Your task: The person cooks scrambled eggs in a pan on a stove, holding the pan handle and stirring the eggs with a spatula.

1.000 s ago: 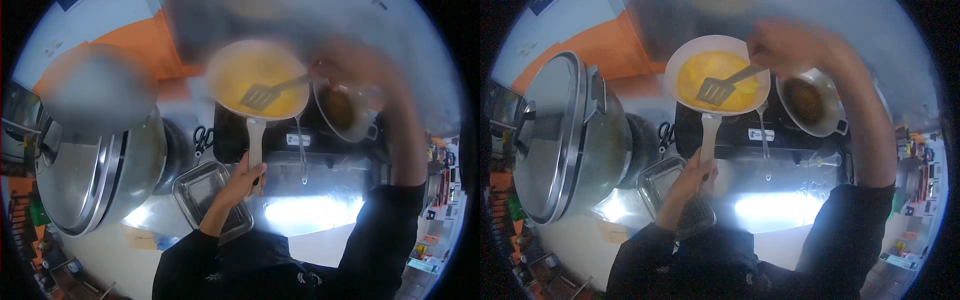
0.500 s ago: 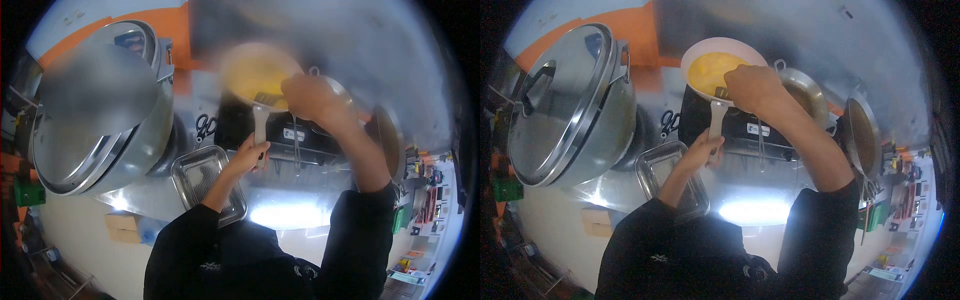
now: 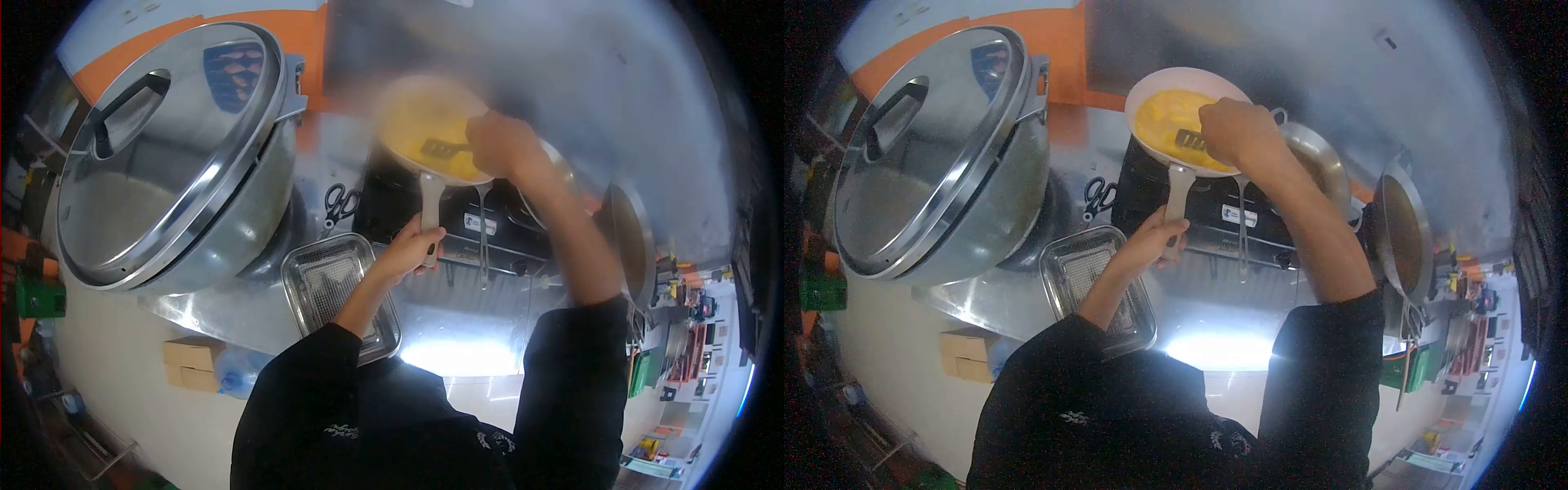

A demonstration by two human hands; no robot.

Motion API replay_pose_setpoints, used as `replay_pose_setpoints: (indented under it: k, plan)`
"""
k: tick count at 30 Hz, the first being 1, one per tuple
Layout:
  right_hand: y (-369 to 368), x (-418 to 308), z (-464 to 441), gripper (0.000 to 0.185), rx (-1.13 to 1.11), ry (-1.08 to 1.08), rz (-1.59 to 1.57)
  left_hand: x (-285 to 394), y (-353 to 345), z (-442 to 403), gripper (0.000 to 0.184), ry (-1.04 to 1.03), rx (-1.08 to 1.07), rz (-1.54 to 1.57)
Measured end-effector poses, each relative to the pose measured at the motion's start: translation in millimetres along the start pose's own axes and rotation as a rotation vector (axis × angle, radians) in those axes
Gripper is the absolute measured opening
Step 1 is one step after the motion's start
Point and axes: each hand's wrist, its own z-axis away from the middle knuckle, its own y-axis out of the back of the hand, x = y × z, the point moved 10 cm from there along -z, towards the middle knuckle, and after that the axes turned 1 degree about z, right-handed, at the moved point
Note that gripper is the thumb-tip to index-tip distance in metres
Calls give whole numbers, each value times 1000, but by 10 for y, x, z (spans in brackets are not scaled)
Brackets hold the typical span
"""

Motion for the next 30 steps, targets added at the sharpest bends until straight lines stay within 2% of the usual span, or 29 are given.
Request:
replay_pose_setpoints:
  k: [30]
  plan:
    - [-368,298,-1022,30,-149,50,64,-14,26,-28,30,16,12,-26]
